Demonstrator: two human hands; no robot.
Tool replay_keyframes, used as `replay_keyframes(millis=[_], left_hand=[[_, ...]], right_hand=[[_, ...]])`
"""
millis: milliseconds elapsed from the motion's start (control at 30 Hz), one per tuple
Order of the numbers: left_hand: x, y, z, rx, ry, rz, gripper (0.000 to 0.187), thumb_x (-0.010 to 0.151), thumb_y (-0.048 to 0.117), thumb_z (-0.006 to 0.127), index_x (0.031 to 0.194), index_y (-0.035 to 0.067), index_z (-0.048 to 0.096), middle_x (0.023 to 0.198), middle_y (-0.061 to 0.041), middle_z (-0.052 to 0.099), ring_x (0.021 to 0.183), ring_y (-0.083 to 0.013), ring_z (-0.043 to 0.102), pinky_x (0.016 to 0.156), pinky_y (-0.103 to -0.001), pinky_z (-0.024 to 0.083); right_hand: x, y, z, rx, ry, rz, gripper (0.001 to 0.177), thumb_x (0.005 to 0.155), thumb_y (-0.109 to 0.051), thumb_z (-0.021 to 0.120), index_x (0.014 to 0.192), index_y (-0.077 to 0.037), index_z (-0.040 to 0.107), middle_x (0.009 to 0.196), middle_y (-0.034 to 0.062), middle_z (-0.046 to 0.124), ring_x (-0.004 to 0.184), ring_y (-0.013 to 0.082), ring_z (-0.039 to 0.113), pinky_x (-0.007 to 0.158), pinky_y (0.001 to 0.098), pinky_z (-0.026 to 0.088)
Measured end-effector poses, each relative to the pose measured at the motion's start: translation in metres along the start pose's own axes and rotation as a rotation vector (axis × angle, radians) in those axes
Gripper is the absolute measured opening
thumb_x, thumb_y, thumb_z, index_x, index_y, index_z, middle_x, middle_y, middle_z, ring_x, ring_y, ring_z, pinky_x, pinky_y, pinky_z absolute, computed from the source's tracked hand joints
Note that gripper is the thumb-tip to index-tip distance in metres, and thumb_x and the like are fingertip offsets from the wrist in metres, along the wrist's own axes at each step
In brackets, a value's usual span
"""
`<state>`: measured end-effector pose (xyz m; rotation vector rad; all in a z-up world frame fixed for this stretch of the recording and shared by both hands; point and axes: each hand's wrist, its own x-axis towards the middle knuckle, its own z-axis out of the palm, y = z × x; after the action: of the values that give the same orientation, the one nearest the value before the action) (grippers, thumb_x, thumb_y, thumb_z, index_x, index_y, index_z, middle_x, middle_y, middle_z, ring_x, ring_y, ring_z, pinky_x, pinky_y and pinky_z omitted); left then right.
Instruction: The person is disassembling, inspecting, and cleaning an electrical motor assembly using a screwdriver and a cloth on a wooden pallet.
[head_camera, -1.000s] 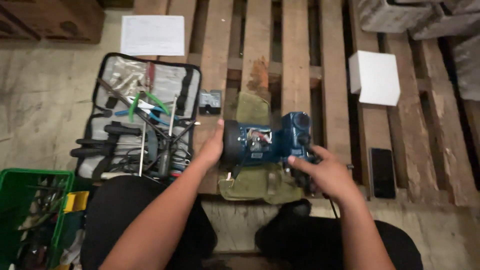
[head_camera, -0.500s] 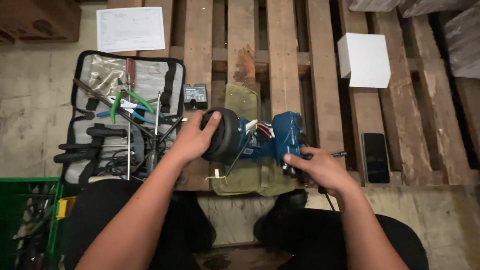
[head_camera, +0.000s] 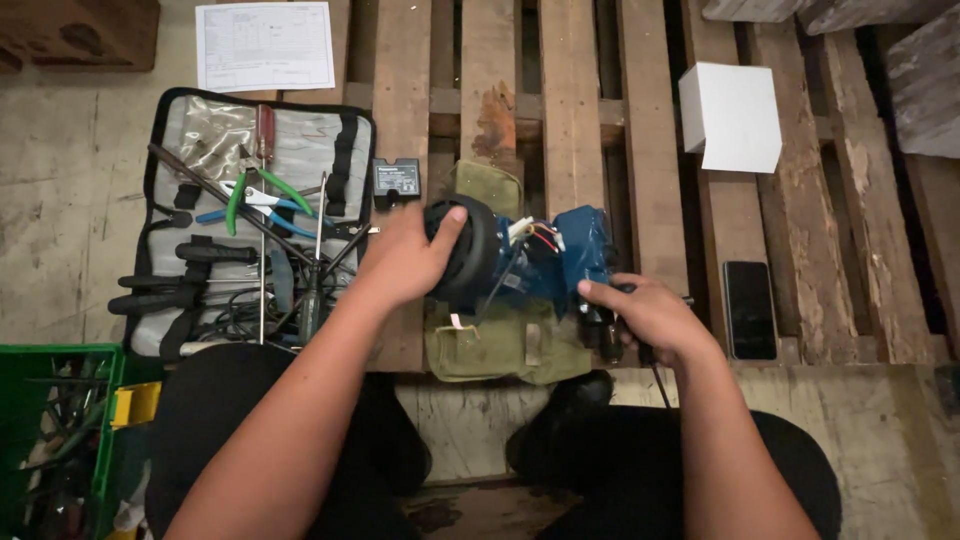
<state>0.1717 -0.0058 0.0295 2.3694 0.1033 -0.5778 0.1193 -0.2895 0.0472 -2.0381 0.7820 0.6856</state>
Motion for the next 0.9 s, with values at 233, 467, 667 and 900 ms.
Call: replay_keyframes(millis=[233,467,667,900], left_hand=[[0.013,-0.02,0.033,-0.14,0.249,0.48,0.056,0.105,0.05,0.046,0.146,0.012,0.055,0.13,-0.018,0.056,0.134,-0.0419,0.052,0.118,-0.049,0.032],[0.009,-0.015,0.034,-0.148,0.234,0.382,0.051,0.108,0.051,0.033,0.145,0.024,0.056,0.134,-0.014,0.055,0.133,-0.0411,0.049,0.116,-0.053,0.034],[0.005,0.003,0.03,-0.097,0.187,0.317,0.053,0.108,0.052,0.026,0.146,0.03,0.055,0.142,-0.01,0.052,0.136,-0.0383,0.048,0.112,-0.056,0.037],[-0.002,0.014,0.034,0.032,0.189,0.365,0.072,0.094,0.069,0.049,0.151,0.025,0.046,0.146,-0.014,0.046,0.139,-0.0416,0.042,0.109,-0.061,0.038]], right_hand=[[-0.012,-0.014,0.0,0.012,-0.025,-0.042,0.093,0.077,-0.049,0.084,0.145,0.009,0.054,0.079,0.0264,0.064,0.057,0.0295,0.061,0.049,0.0397,0.049],[-0.021,-0.009,-0.003,0.034,0.019,-0.084,0.086,0.081,-0.047,0.083,0.142,0.008,0.057,0.091,0.029,0.066,0.058,0.028,0.062,0.049,0.0399,0.051],[0.0,0.014,-0.009,0.027,0.069,-0.125,0.07,0.086,-0.042,0.081,0.139,0.001,0.064,0.083,0.0261,0.067,0.057,0.0305,0.066,0.049,0.04,0.053],[0.014,0.027,-0.001,-0.153,0.149,-0.15,0.067,0.09,-0.056,0.073,0.14,-0.012,0.067,0.121,0.0247,0.072,0.106,0.0387,0.073,0.085,0.0487,0.059]])
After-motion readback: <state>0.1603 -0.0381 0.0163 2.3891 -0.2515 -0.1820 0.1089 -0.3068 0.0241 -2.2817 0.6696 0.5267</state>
